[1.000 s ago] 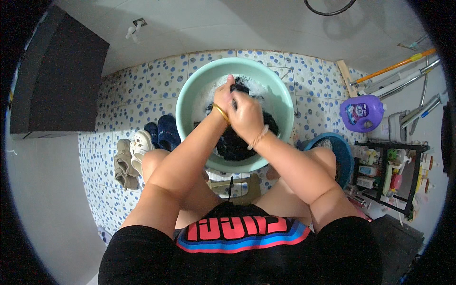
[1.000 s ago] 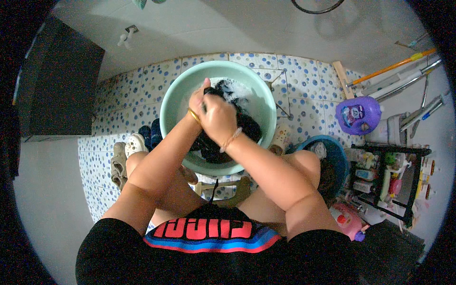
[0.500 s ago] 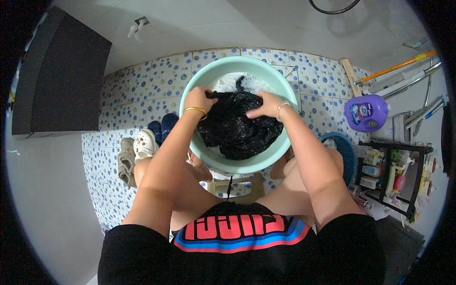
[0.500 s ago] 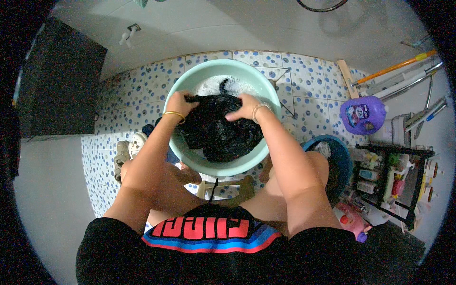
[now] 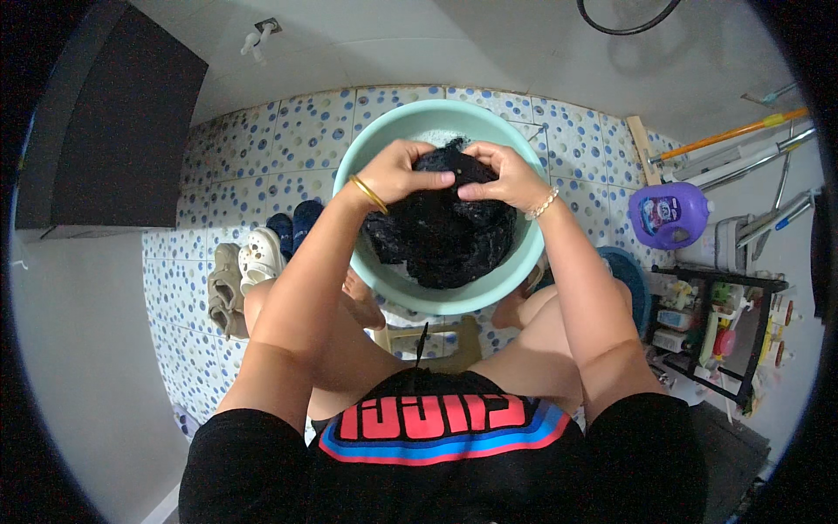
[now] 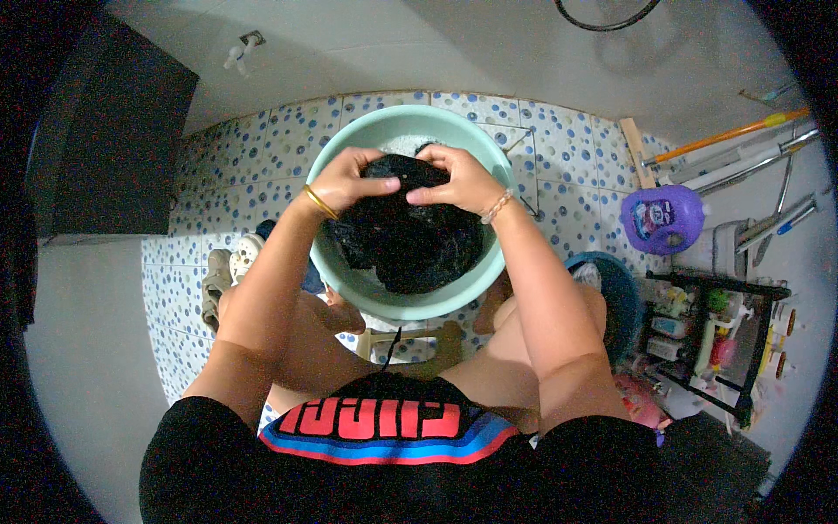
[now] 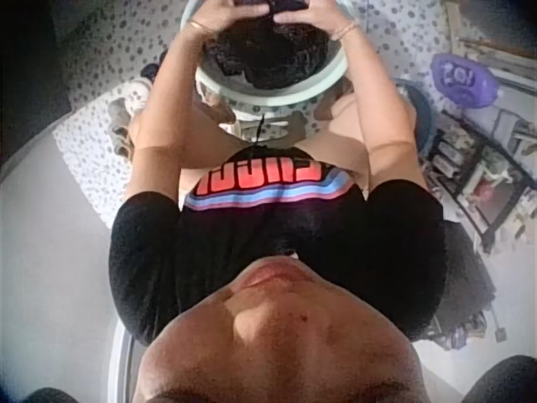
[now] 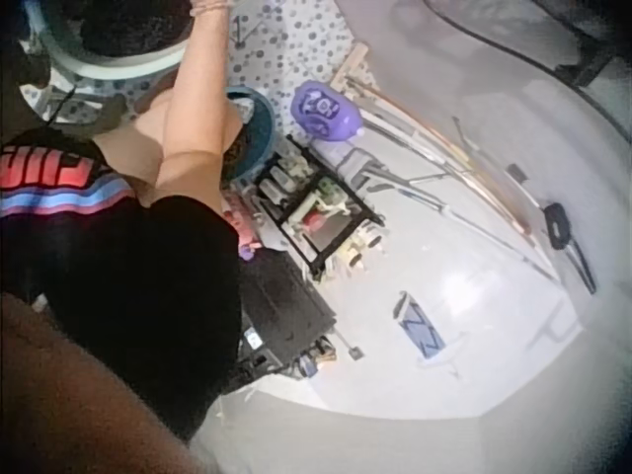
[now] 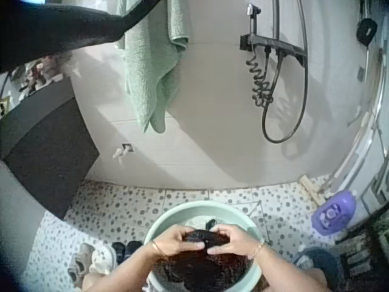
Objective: The person hand-washes a brown cloth in a light green basin filled with soapy water, scrubbing and wringing it repeatedly. They then transfer the cloth to a blue bucket and proceed to wash a black cloth in the same basin using the same method.
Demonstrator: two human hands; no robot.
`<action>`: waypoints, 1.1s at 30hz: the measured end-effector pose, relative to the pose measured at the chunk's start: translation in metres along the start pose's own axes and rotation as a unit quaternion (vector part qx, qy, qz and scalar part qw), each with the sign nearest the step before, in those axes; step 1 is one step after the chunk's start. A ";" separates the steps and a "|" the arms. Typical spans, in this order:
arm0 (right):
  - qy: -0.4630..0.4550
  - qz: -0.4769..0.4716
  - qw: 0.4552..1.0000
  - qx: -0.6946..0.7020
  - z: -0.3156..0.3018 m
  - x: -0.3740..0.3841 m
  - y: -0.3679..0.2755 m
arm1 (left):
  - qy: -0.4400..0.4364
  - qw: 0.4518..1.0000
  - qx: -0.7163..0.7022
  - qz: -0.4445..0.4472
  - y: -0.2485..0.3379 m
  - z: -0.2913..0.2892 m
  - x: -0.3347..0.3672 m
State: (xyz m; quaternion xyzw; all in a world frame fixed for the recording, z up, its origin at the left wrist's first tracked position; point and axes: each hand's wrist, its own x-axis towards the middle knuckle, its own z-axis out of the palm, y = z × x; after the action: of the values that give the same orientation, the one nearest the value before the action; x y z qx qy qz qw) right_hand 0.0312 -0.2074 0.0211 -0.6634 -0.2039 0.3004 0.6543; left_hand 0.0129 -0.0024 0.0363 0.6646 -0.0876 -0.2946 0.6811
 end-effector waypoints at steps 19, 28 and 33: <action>0.422 0.137 0.869 -0.220 0.005 0.021 0.062 | 0.539 0.812 -0.194 -0.114 -0.122 -0.021 0.057; 0.194 0.196 0.796 -0.539 0.041 0.035 0.116 | 0.293 0.860 0.416 -0.029 -0.123 0.028 0.071; 0.087 0.352 0.795 -0.486 0.041 0.042 0.134 | 0.126 0.842 0.486 -0.196 -0.121 0.027 0.080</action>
State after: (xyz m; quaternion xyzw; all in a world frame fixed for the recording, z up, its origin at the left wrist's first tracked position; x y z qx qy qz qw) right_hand 0.0187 -0.1573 -0.1154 -0.9435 -0.0175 0.3123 0.1098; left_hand 0.0296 -0.0601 -0.0991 0.9451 -0.0016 -0.2553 0.2038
